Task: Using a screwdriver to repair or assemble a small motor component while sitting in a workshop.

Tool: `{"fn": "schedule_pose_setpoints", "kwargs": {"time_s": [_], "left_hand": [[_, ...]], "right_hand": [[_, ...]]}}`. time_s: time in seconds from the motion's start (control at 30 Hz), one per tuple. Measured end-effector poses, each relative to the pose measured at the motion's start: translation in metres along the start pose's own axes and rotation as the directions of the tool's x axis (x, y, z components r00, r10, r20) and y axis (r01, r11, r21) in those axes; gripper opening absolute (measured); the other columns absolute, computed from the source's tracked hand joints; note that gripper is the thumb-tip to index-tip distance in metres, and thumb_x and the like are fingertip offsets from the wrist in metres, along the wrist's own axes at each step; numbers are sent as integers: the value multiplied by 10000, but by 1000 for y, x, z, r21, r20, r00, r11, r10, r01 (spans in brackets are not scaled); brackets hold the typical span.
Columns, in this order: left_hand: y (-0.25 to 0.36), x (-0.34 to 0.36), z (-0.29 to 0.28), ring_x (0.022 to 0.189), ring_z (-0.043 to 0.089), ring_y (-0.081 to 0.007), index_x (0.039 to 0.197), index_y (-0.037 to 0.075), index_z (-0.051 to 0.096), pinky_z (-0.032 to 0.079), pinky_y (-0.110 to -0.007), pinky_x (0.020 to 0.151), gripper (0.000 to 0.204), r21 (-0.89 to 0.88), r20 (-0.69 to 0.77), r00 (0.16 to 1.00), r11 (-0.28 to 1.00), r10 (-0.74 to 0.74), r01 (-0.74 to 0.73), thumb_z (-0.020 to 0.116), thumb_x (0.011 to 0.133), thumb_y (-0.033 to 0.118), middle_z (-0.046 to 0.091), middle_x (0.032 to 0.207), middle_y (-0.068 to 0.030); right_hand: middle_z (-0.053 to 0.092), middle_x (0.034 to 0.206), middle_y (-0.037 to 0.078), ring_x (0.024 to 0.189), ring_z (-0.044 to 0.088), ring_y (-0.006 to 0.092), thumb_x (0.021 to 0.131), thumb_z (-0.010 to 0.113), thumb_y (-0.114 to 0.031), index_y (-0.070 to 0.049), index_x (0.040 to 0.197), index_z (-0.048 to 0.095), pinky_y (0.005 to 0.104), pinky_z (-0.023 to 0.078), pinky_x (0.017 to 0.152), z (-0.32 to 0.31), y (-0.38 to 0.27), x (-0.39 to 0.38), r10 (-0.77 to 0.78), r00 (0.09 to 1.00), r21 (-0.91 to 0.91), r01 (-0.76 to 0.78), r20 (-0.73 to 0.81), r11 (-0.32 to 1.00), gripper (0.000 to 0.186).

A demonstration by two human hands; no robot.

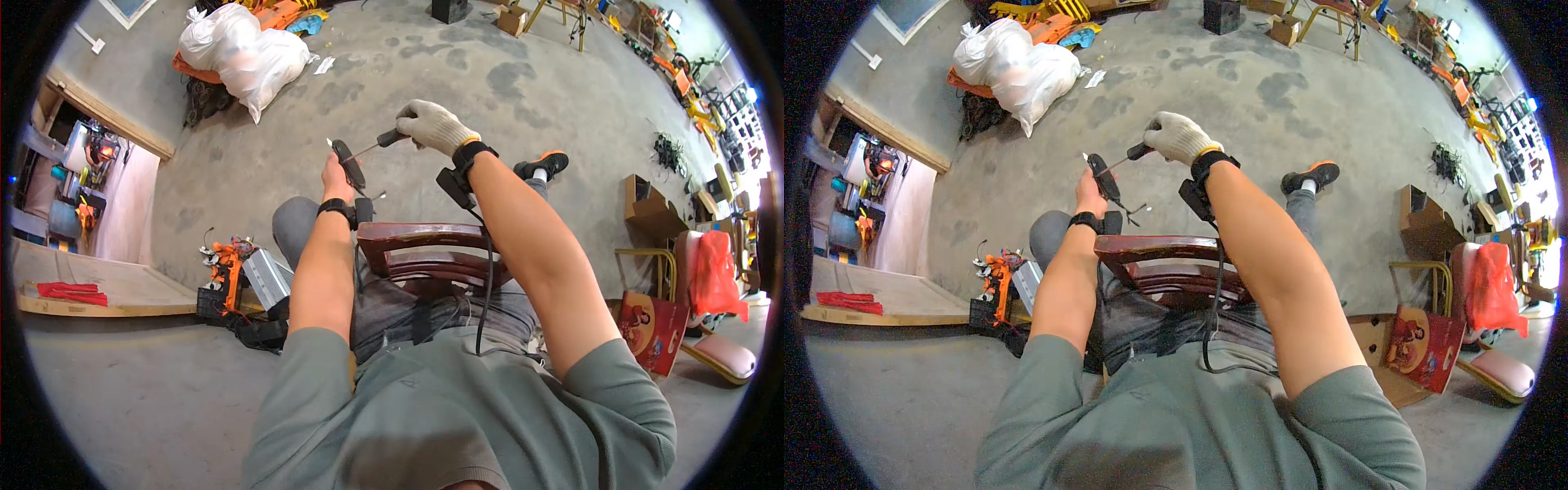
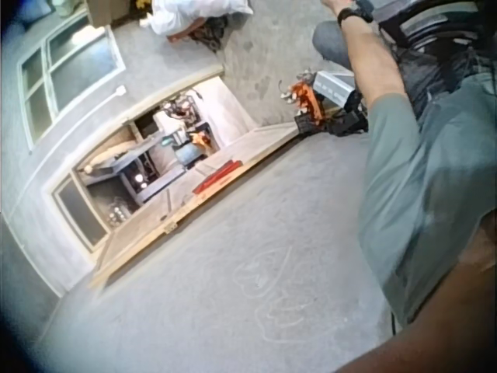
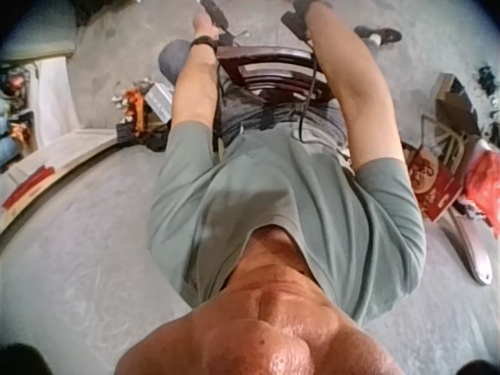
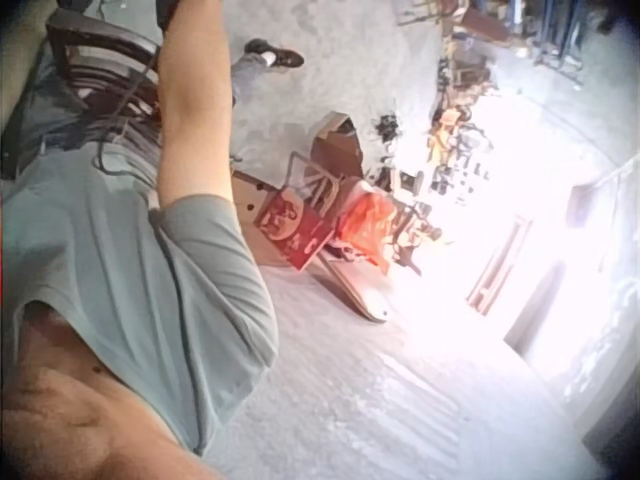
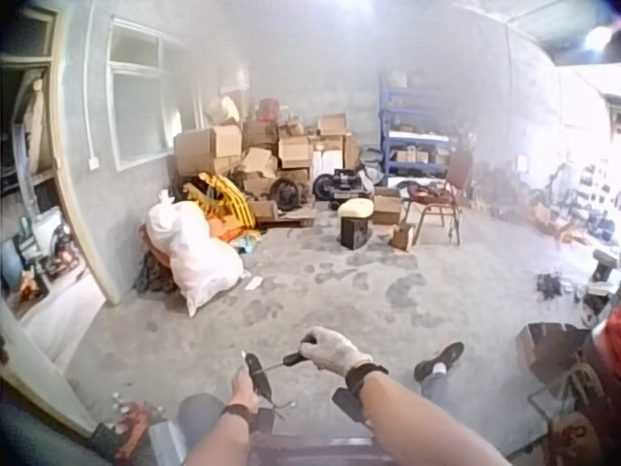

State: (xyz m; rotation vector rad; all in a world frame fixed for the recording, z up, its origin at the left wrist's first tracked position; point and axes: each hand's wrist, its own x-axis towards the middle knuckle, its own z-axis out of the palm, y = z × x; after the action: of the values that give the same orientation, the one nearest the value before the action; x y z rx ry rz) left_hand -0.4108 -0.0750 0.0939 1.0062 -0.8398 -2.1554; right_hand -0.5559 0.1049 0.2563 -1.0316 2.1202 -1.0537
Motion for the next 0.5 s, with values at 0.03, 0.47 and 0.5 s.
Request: {"fn": "schedule_pose_setpoints", "kwargs": {"time_s": [0.03,0.47,0.5], "left_hand": [[-2,2,2,736,632,-314,1055,-3,526,531,-430,659,356,8,-7,1000,1000,-16,16,374,985,312,610,891,-153],[-24,-13,-13,837,616,-323,1088,56,545,482,-551,735,426,51,-27,986,985,-166,167,308,994,397,600,971,-110],[-24,-16,-11,837,616,-323,1088,56,545,482,-551,735,426,61,-32,989,987,-144,146,308,994,397,600,971,-110]], "right_hand": [[635,721,117,603,616,189,792,558,-249,6,1003,619,317,503,595,-1,3,-1,-3,999,20,4,-44,1000,337],[629,812,105,588,576,149,768,606,-212,46,1056,583,287,495,572,-3,10,-1,1,999,78,-4,45,997,388],[629,812,105,588,576,149,768,606,-212,46,1056,583,287,495,572,-3,9,-1,-23,999,86,19,41,996,388]]}}
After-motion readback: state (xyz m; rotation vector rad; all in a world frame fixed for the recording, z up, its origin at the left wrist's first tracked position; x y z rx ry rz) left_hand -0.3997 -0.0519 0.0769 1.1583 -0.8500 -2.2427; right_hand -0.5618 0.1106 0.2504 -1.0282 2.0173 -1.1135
